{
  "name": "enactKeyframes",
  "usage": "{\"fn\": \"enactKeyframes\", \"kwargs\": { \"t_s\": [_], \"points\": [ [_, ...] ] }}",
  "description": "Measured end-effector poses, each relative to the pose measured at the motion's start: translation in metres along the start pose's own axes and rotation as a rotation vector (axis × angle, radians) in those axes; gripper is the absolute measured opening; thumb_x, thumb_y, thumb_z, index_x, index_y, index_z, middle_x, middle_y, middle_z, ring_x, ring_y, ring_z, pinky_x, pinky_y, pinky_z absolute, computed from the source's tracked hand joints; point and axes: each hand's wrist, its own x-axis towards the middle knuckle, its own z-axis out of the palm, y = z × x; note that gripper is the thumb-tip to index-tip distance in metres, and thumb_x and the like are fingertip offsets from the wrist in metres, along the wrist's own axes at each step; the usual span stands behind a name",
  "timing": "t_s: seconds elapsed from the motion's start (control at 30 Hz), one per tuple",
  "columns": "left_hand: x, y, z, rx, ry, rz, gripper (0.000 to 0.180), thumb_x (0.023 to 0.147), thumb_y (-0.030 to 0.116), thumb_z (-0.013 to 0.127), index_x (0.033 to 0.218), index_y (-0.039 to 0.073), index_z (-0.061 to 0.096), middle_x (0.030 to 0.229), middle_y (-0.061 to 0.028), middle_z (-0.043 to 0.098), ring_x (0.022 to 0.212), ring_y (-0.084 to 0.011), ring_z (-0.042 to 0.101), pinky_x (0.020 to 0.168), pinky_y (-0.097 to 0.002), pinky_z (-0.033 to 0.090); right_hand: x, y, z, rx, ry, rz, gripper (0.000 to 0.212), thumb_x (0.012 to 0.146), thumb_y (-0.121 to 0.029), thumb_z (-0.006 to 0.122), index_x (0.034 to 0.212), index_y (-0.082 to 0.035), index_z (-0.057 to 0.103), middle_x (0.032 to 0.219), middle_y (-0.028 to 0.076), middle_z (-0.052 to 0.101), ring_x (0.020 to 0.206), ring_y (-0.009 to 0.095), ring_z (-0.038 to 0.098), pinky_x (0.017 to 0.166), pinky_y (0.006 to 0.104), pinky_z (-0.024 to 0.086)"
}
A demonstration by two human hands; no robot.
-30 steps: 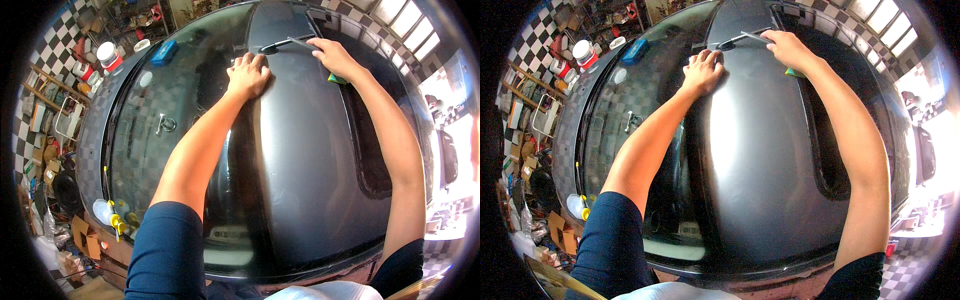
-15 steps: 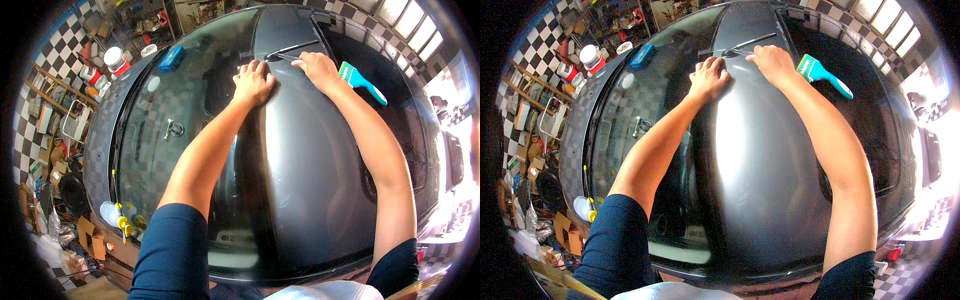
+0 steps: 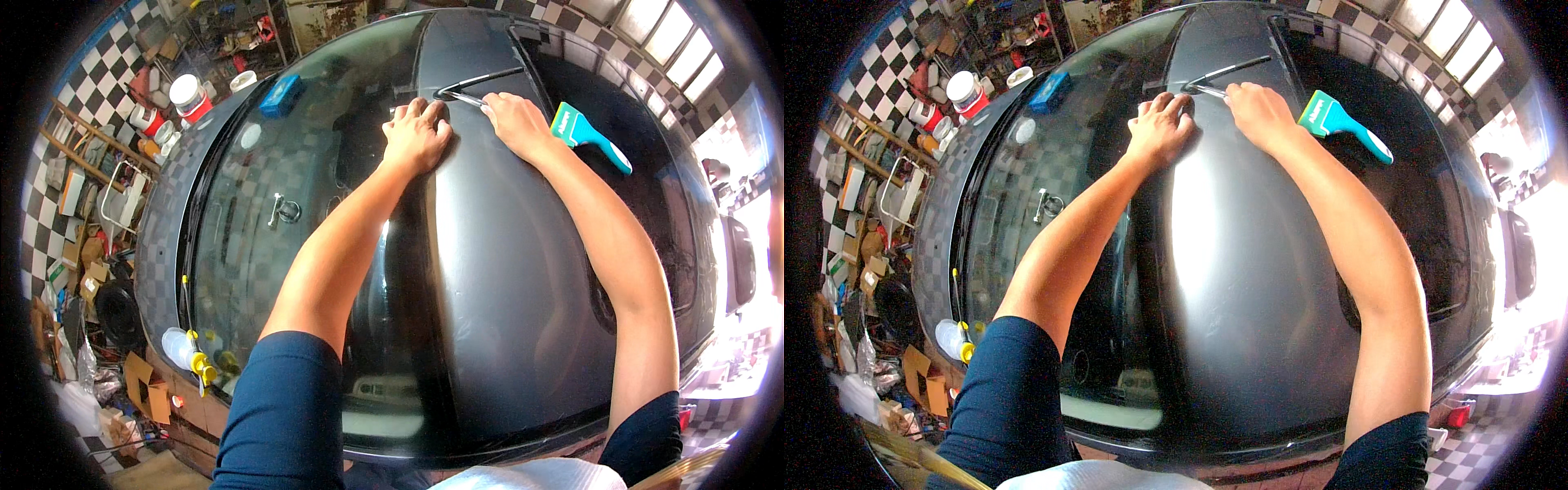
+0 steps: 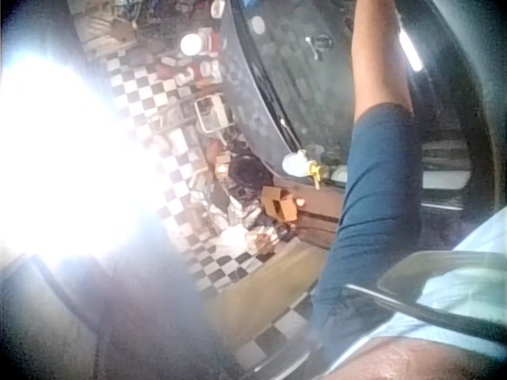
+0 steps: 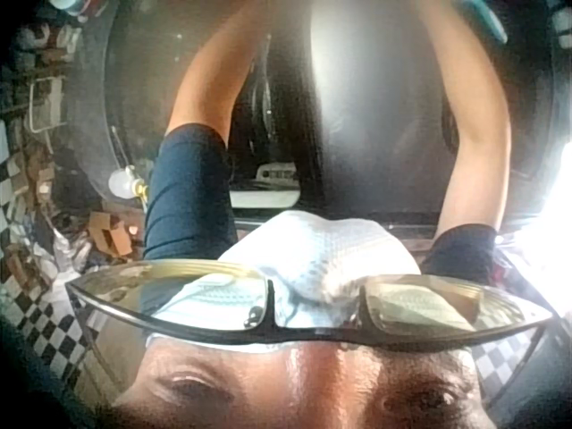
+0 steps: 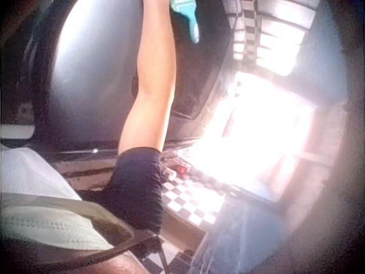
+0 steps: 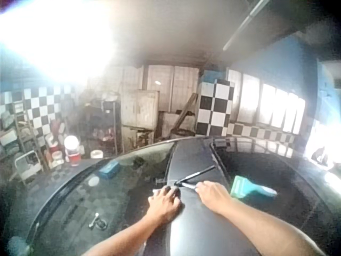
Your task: The person applies a transparent film to the rear window of a car. They smooth the film with a squeegee, trim the edges with a blade, and press the film into place.
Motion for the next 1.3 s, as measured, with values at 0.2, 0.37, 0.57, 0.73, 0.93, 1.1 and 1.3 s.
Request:
{"fn": "enactKeyframes", "kwargs": {
  "t_s": [0.2,0.37,0.57,0.73,0.93,1.1,1.3],
  "points": [
    [0.003,0.000,0.001,-0.012,-0.004,-0.009,0.051,0.088,0.037,0.044,0.133,0.016,0.053,0.139,-0.0114,0.047,0.128,-0.0313,0.043,0.099,-0.0530,0.036,0.002,-0.001,0.002,-0.030,0.010,-0.027,0.024,0.094,-0.023,0.052,0.090,-0.002,0.063,0.088,0.020,0.064,0.084,0.039,0.065,0.074,0.0479,0.052],
    [0.004,-0.003,0.002,0.001,-0.002,-0.036,0.052,0.087,0.037,0.044,0.132,0.010,0.051,0.139,-0.0110,0.047,0.128,-0.0310,0.042,0.099,-0.0529,0.037,0.003,-0.004,0.004,-0.043,0.006,-0.058,0.023,0.093,-0.022,0.053,0.092,-0.002,0.064,0.089,0.020,0.064,0.084,0.038,0.065,0.073,0.0470,0.052],
    [0.003,-0.002,0.003,-0.012,0.013,-0.023,0.051,0.087,0.037,0.044,0.128,0.007,0.052,0.138,-0.0116,0.048,0.128,-0.0316,0.043,0.099,-0.0534,0.036,0.007,-0.005,0.008,-0.078,0.000,-0.072,0.022,0.093,-0.021,0.053,0.091,-0.003,0.065,0.091,0.019,0.065,0.084,0.036,0.066,0.073,0.0454,0.054],
    [0.002,-0.003,0.002,-0.035,0.019,-0.006,0.051,0.088,0.037,0.045,0.128,0.006,0.053,0.138,-0.0126,0.048,0.127,-0.0321,0.043,0.099,-0.0535,0.036,0.009,-0.007,0.011,-0.087,0.016,-0.088,0.022,0.093,-0.019,0.052,0.090,-0.003,0.065,0.091,0.017,0.066,0.083,0.035,0.067,0.072,0.0442,0.054],
    [0.002,-0.003,0.004,-0.033,0.042,-0.007,0.051,0.088,0.037,0.045,0.128,0.006,0.053,0.138,-0.0129,0.047,0.127,-0.0321,0.044,0.100,-0.0530,0.036,0.015,-0.008,0.013,-0.108,-0.018,-0.094,0.023,0.092,-0.017,0.048,0.092,-0.004,0.066,0.092,0.016,0.066,0.084,0.035,0.067,0.072,0.0441,0.054],
    [0.002,-0.001,0.001,-0.035,0.031,0.005,0.052,0.088,0.037,0.045,0.129,0.006,0.052,0.138,-0.0136,0.048,0.126,-0.0324,0.044,0.099,-0.0529,0.036,0.014,-0.010,0.010,-0.127,-0.036,-0.082,0.023,0.091,-0.015,0.047,0.094,-0.004,0.067,0.095,0.017,0.067,0.086,0.035,0.067,0.073,0.0439,0.054],
    [0.001,-0.004,0.003,-0.016,0.035,-0.001,0.052,0.088,0.037,0.045,0.128,0.005,0.052,0.137,-0.0142,0.048,0.126,-0.0334,0.045,0.099,-0.0531,0.036,0.014,-0.011,0.014,-0.154,-0.041,-0.096,0.022,0.090,-0.013,0.048,0.094,-0.004,0.067,0.095,0.017,0.067,0.087,0.034,0.068,0.074,0.0435,0.055]
  ]
}}
